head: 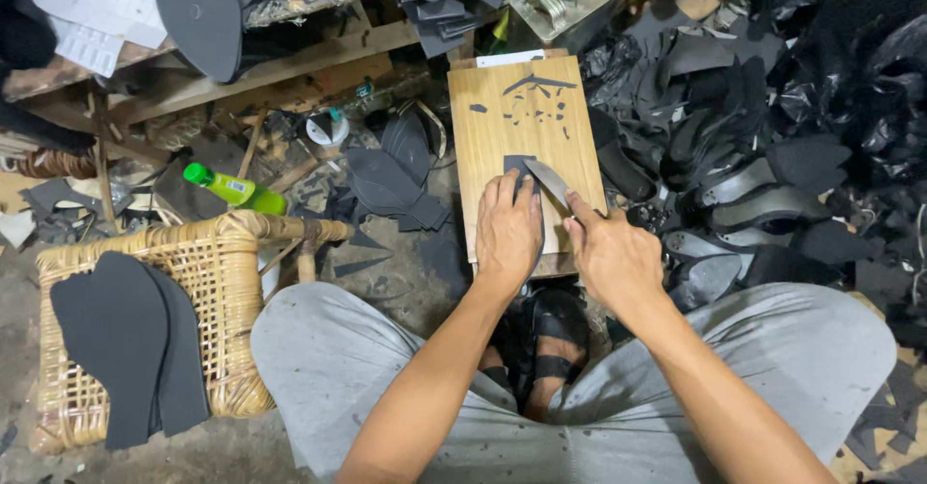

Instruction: The person sits on the floor and uses a knife to trim the edges of black shoe insoles placed on a small wooden board. They repeatedly cut along the perimeter, flip the insole, and place the finished piece into a nearby wicker basket.

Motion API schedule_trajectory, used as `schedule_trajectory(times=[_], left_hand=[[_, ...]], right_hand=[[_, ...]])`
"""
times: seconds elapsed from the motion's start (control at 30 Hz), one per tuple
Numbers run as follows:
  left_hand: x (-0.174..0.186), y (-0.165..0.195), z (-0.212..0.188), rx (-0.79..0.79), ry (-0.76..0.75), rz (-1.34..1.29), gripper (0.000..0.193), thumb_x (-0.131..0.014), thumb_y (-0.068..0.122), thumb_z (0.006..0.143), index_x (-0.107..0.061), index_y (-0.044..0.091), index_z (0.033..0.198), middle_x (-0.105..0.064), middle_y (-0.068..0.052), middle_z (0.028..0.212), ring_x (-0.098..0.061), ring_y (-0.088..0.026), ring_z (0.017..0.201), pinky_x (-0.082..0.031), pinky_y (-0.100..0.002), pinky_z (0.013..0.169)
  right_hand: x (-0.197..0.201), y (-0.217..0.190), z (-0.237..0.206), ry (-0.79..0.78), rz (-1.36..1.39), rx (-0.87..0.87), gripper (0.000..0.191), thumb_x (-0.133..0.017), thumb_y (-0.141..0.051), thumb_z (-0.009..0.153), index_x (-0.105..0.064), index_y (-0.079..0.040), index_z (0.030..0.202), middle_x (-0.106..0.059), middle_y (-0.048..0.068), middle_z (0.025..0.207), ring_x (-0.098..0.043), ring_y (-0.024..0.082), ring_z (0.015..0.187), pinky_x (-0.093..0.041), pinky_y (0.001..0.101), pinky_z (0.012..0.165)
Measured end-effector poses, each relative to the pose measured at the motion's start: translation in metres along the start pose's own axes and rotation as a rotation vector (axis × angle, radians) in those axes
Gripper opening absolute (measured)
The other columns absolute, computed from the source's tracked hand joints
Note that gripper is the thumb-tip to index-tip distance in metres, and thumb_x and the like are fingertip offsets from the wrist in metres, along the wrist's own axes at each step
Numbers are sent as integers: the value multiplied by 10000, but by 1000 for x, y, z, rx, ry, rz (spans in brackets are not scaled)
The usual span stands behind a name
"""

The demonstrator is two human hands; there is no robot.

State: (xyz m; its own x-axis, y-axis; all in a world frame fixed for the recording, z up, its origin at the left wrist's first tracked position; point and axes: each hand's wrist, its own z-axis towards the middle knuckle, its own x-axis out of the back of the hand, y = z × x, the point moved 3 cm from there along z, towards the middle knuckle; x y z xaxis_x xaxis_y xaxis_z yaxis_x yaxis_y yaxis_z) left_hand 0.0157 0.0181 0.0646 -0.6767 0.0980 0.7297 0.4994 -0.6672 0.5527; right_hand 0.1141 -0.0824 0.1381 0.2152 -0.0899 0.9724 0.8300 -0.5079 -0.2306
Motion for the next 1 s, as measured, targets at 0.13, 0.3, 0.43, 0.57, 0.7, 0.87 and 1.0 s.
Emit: schedule_trajectory(times=[0.13, 0.3, 0.43, 0.57, 0.7, 0.87, 1.0], left_hand=[[-3, -3, -1, 2, 3, 8, 362, -607, 153, 964, -666, -55, 1254, -600, -203, 1340, -534, -378, 1246, -439, -470, 1071], [-6, 0, 0, -8, -5, 39, 375, -617, 139, 941, -667, -53, 1259, -600, -210, 1344, -524, -387, 1255, -435, -469, 1084], [-2, 3, -4, -17, -7, 3, 376, -621, 137, 931, -667, -57, 1249, -597, -212, 1336, -528, -382, 1252, -434, -470, 1077], [5, 7, -4, -22, 10, 6, 365, -615, 133, 940, -673, -51, 1249, -602, -199, 1314, -534, -377, 1245, -438, -466, 1090], [9, 10, 1, -41, 33, 18, 358, -621, 133, 925, -678, -53, 1226, -600, -197, 1297, -530, -384, 1227, -435, -471, 1065], [3, 7, -3, -19, 10, 21, 373, -623, 127, 916, -671, -57, 1237, -598, -197, 1312, -528, -380, 1240, -438, -468, 1063], [-5, 2, -8, -29, 22, 29, 372, -619, 119, 925, -662, -57, 1249, -602, -205, 1324, -528, -377, 1251, -441, -463, 1076]], right_hand=[[-2, 0, 9, 32, -15, 78, 408, -563, -366, 991, -667, -210, 1353, -709, 290, 878, -709, 442, 708, -569, 520, 633], [-16, 6, 17, 69, -58, 101, 411, -575, -352, 979, -654, -186, 1347, -704, 288, 855, -719, 423, 690, -579, 496, 607], [-29, 4, 47, 95, -39, 81, 421, -545, -340, 1002, -641, -164, 1372, -716, 262, 833, -712, 437, 732, -572, 526, 652], [-14, 12, 71, 36, 122, 81, 375, -530, -377, 1012, -680, -193, 1302, -728, 252, 905, -706, 458, 828, -560, 564, 734], [6, 12, 41, 52, 144, 49, 375, -524, -387, 1006, -689, -221, 1299, -730, 257, 914, -703, 466, 831, -556, 563, 752], [-3, 5, 1, 21, 92, 10, 410, -544, -362, 980, -663, -225, 1347, -708, 286, 886, -708, 465, 792, -569, 544, 718], [-15, 9, 6, 13, 35, 43, 407, -535, -346, 1007, -650, -200, 1369, -708, 280, 872, -716, 448, 780, -572, 534, 713]])
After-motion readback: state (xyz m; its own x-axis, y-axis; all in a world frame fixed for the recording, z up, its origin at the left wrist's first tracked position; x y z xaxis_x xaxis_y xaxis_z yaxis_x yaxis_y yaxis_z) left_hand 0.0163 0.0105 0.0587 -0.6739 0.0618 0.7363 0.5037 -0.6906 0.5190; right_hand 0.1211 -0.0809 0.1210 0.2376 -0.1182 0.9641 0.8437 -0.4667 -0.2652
